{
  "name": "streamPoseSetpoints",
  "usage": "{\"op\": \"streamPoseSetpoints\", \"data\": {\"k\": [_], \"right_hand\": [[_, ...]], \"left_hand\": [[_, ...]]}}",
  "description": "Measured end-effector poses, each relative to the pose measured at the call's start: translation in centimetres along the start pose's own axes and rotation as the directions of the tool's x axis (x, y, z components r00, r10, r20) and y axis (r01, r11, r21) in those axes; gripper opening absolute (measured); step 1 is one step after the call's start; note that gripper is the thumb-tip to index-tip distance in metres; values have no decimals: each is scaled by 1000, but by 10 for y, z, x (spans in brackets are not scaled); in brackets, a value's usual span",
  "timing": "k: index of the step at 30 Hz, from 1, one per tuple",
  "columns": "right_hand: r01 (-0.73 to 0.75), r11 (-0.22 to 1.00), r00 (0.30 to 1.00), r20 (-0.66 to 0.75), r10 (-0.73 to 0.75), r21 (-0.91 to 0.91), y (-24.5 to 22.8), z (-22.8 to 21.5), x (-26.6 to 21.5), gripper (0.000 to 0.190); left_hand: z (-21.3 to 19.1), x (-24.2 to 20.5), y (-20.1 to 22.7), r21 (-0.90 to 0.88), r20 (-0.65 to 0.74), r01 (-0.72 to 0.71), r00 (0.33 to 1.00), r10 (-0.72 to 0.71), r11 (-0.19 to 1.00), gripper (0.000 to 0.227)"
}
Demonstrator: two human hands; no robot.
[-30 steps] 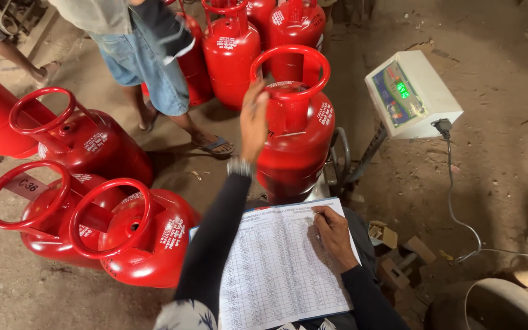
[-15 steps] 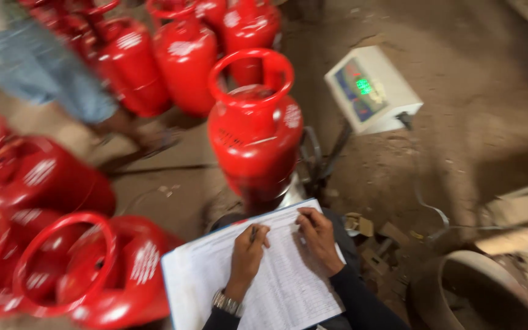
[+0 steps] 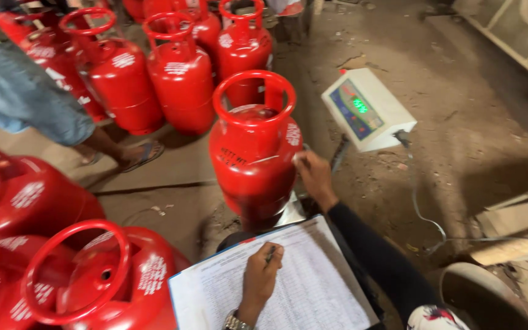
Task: The recorder is weighing red gas cylinders on an electronic scale and recording the tare weights on a paper log.
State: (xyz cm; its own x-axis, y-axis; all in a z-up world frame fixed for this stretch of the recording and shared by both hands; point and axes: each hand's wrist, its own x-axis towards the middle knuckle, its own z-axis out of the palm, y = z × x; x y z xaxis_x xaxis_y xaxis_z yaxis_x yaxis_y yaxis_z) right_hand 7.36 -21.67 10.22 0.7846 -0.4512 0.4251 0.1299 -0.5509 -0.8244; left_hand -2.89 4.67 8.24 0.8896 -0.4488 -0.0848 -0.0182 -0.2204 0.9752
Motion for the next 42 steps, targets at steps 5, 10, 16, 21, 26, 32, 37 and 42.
{"op": "streamPoseSetpoints", "data": {"k": [5, 10, 16, 21, 26, 32, 37, 42], "right_hand": [[393, 877, 913, 0, -409, -275, -12, 21, 56, 4], [450, 793, 889, 117, -444, -411, 0, 26, 61, 8], [418, 767, 895, 77, -439, -486, 15, 20, 69, 6], [447, 788, 892, 139, -431, -424, 18, 0, 42, 7], [340, 908, 927, 250, -280, -245, -17, -32, -44, 6], [436, 888, 884, 252, -393, -147, -76, -46, -163, 15], [507, 842, 847, 289, -447, -183, -94, -40, -237, 26], [547, 822, 829, 243, -504, -158, -127, -43, -264, 32]], "left_hand": [[-6, -5, 22, 34, 5, 60, 998, -60, 998, 32], [-7, -4, 20, 70, 15, 92, 996, -93, 993, 31], [-4, -6, 22, 79, 26, 40, 999, -42, 996, 32], [-3, -4, 6, 103, -6, -28, 1000, 28, 994, 33], [-6, -8, 2, 87, -14, -43, 999, 44, 995, 34], [10, -28, -20, -399, 101, 55, 995, -16, 915, 43], [26, -63, 3, -840, 321, 337, 941, -111, 426, 52], [57, -85, -26, -907, 332, 356, 933, -140, 223, 57]]}}
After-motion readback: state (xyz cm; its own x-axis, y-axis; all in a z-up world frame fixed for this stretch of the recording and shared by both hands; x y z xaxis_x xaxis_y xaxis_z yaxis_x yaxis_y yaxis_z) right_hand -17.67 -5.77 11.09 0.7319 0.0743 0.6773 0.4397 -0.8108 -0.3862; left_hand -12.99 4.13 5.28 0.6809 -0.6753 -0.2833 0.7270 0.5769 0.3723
